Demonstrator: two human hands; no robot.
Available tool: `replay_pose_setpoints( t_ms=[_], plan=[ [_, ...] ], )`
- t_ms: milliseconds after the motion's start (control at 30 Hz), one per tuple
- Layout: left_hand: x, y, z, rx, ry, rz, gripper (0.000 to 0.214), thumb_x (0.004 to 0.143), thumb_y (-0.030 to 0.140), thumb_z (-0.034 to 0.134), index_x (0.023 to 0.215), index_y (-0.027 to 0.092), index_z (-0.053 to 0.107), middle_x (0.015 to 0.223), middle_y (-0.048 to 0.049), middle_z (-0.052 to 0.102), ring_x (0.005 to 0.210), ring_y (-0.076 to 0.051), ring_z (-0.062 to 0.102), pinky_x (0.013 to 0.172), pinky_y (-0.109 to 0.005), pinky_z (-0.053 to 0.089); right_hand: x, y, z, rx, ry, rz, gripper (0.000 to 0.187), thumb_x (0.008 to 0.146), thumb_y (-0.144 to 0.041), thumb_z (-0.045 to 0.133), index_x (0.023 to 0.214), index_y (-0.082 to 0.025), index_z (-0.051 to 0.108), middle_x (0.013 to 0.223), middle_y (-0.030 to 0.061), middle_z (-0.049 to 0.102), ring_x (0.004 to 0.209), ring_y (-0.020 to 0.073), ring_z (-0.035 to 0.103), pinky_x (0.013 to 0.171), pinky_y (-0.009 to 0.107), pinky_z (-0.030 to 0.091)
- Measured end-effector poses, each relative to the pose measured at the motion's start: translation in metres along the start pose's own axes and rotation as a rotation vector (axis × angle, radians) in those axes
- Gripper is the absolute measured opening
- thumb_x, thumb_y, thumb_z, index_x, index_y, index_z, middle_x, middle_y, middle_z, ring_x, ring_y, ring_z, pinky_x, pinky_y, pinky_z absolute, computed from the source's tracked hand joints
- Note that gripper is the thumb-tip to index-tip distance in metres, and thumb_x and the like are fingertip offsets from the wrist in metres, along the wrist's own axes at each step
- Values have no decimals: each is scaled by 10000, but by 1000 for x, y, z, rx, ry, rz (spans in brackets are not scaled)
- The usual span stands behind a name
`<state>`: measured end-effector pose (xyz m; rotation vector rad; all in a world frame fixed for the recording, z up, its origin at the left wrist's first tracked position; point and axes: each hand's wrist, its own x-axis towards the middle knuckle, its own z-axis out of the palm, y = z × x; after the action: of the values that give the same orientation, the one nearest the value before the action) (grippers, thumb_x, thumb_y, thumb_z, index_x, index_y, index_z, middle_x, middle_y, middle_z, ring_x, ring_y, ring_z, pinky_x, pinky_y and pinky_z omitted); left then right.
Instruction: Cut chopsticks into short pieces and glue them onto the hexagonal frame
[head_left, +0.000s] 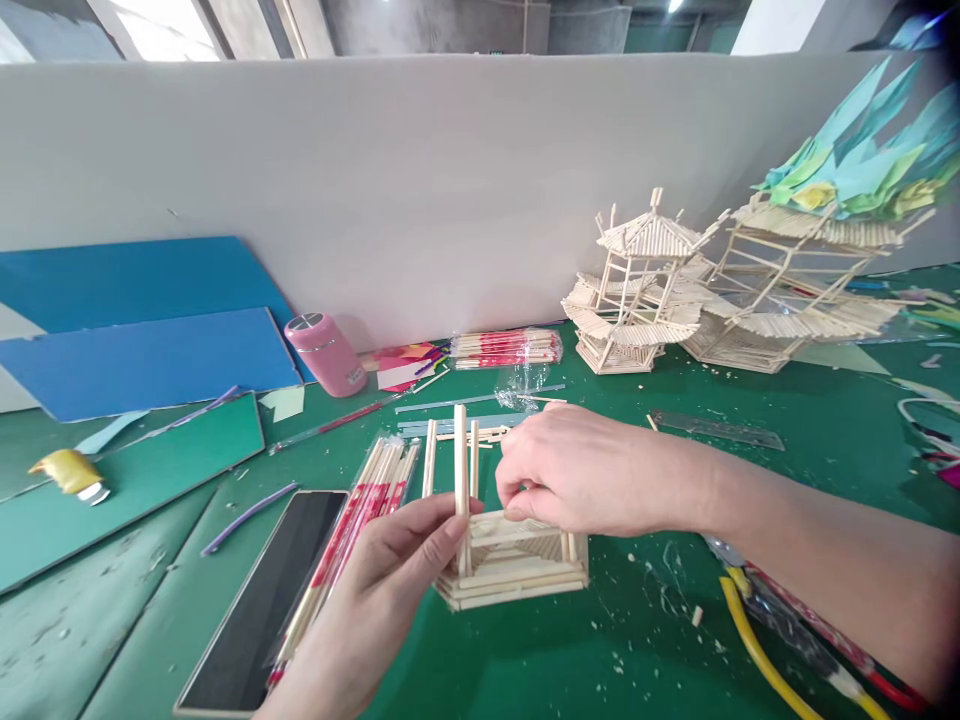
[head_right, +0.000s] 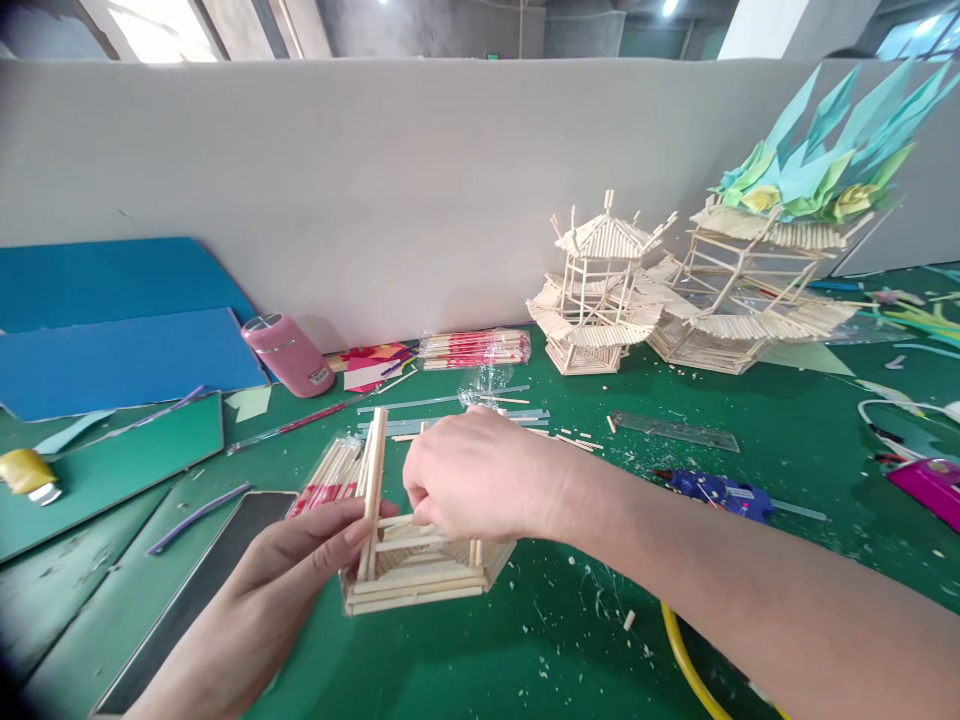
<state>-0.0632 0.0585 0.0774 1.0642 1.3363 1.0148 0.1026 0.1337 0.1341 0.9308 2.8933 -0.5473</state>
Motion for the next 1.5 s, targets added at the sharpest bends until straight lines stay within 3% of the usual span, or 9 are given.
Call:
replay_pose_setpoints(
  t_ms=[333,567,867,967,1033,1133,1267,1400,1500],
  plan=[
    [2,-9,-9,-39,-61,-6,138,744,332,652,792,226,727,562,28,574,563,-108,476,517,-177,383,0,-3,-1,3,-4,9,216,776,-150,529,564,-185,555,558,-53,511,572,92,405,612,296,285],
    [1,-3,-2,-123,-24,-6,125,688,334,704,749,230,734,563,27,614,558,-111,496,505,-176,385,-1,-4,-3,8,-12,28,259,733,-122,555,487,-183,502,452,-82,378,461,72,294,574,289,276],
    [2,-10,-9,-57,-60,-24,144,731,359,665,789,243,728,588,32,607,594,-109,503,540,-165,401,-1,-7,-6,16,-14,27,270,720,-106,540,462,-176,499,442,-78,389,460,69,308,619,297,314],
    [2,-12,-10,-24,-67,-29,148,745,357,649,811,248,726,593,32,607,597,-111,509,545,-165,410,-9,-8,-10,32,50,36,201,761,-145,534,573,-188,590,561,-52,508,535,85,399,606,280,324],
    [1,-10,-9,-10,-80,-28,154,749,353,643,817,244,727,597,28,618,598,-115,522,545,-167,417,-21,-6,-10,132,191,58,174,817,-218,520,687,-208,635,676,-35,565,598,94,457,574,255,333],
    [-2,-5,-4,-8,-60,-44,160,731,343,651,812,230,731,654,9,668,621,-128,560,545,-169,428,-45,0,2,395,485,181,241,842,-407,513,702,-228,594,640,-53,507,557,87,429,497,224,321],
    [-8,-2,1,-21,35,-41,161,700,337,655,777,218,732,813,-17,723,648,-155,606,555,-194,456,-71,2,42,647,601,470,299,878,-441,432,703,-216,524,582,-57,384,524,105,358,465,239,293],
    [-11,-2,4,2,84,-18,150,696,327,654,763,218,732,806,-20,729,652,-174,621,566,-215,468,-70,-5,78,778,596,449,316,911,-379,373,683,-207,509,730,-5,508,692,146,492,611,262,390],
    [-12,-2,5,-3,59,7,129,702,314,657,768,237,737,745,-6,725,632,-166,619,553,-204,460,-62,-8,90,820,632,397,364,917,-363,351,606,-209,458,712,0,490,701,154,490,624,272,396]
  ],
)
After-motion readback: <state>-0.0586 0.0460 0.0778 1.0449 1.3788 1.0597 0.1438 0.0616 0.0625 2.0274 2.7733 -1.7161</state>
